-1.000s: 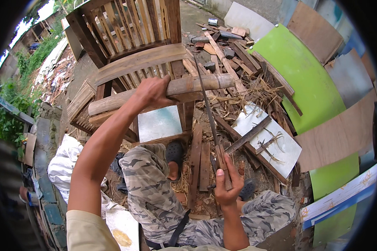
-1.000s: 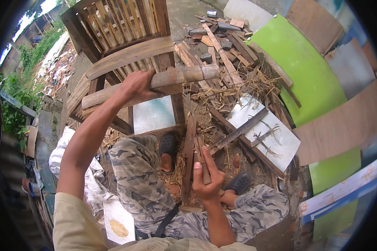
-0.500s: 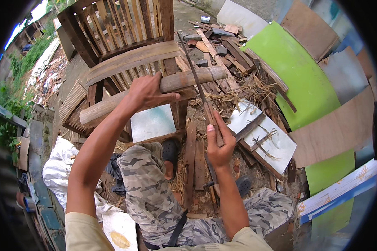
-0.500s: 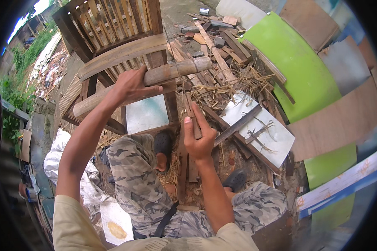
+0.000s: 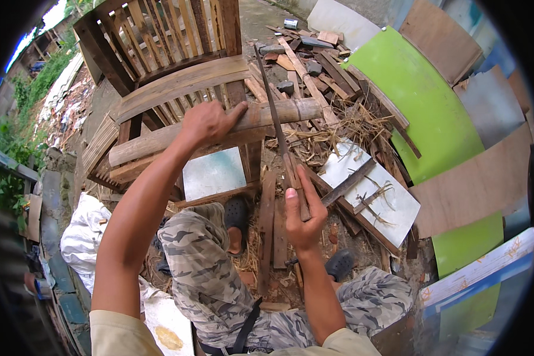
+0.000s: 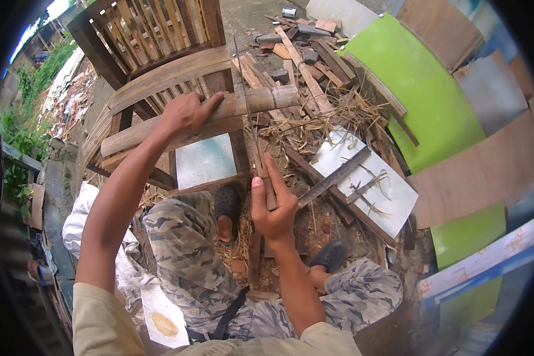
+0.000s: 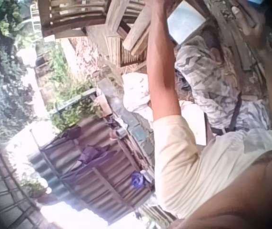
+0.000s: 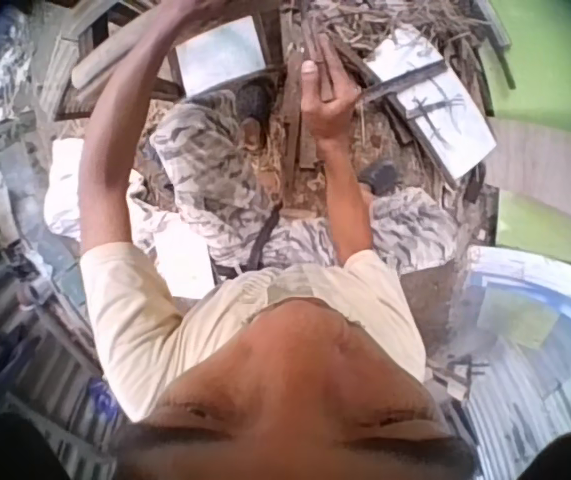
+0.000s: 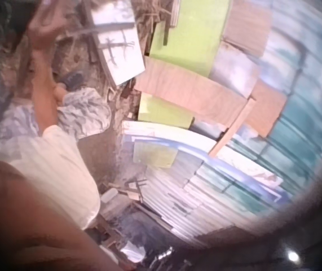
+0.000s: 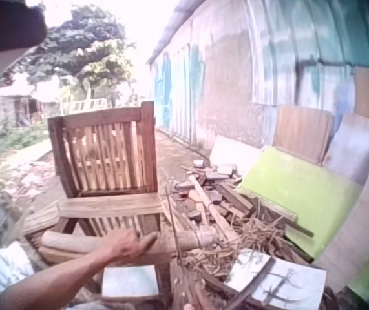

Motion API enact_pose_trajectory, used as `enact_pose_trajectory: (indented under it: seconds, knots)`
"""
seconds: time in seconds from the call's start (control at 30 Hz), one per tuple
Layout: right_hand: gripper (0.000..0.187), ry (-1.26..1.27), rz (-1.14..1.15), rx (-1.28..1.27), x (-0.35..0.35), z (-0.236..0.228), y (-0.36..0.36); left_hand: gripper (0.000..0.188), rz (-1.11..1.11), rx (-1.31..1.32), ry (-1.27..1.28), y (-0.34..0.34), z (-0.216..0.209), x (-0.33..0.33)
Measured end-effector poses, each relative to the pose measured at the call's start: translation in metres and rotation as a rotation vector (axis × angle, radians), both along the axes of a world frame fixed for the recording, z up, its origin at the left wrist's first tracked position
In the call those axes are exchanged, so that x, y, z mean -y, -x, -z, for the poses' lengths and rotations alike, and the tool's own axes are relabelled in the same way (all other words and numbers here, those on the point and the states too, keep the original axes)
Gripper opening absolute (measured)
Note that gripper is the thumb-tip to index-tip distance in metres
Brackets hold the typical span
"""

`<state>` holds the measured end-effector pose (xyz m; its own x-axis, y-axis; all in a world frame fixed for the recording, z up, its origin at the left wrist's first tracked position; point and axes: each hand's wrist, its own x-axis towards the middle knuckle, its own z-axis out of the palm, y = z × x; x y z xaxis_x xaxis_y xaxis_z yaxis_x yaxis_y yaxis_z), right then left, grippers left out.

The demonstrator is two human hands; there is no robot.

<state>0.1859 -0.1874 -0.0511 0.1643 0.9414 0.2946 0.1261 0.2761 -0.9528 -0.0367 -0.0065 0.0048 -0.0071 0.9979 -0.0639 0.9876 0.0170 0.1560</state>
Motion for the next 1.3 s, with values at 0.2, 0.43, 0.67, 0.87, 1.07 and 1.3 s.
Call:
enact_pose_trajectory:
  seconds: [0.2,0.43,0.67,0.87,1.07,1.3]
  knots:
    - [0.048,-0.084,0.015,0.099,0.0,0.018,0.002,0.09,-0.064,0.023,0.021,-0.007,-0.006,0.009]
    - [0.051,-0.166,-0.037,0.15,0.006,0.026,-0.008,0.069,-0.056,0.038,-0.016,-0.013,-0.005,0.019]
    - [0.05,-0.131,-0.031,0.105,-0.008,0.017,-0.016,0.066,-0.056,0.062,-0.091,-0.026,0.009,0.008]
    - [0.046,0.029,-0.033,-0.06,-0.019,0.008,-0.016,0.083,-0.119,0.077,-0.036,-0.028,-0.003,0.005]
    - [0.045,-0.102,0.048,0.101,0.009,-0.013,-0.019,0.085,-0.108,0.058,0.018,-0.029,0.001,-0.004]
    - [0.045,0.0,0.025,0.083,0.08,-0.014,-0.04,0.085,-0.059,0.039,0.085,-0.026,-0.002,0.0]
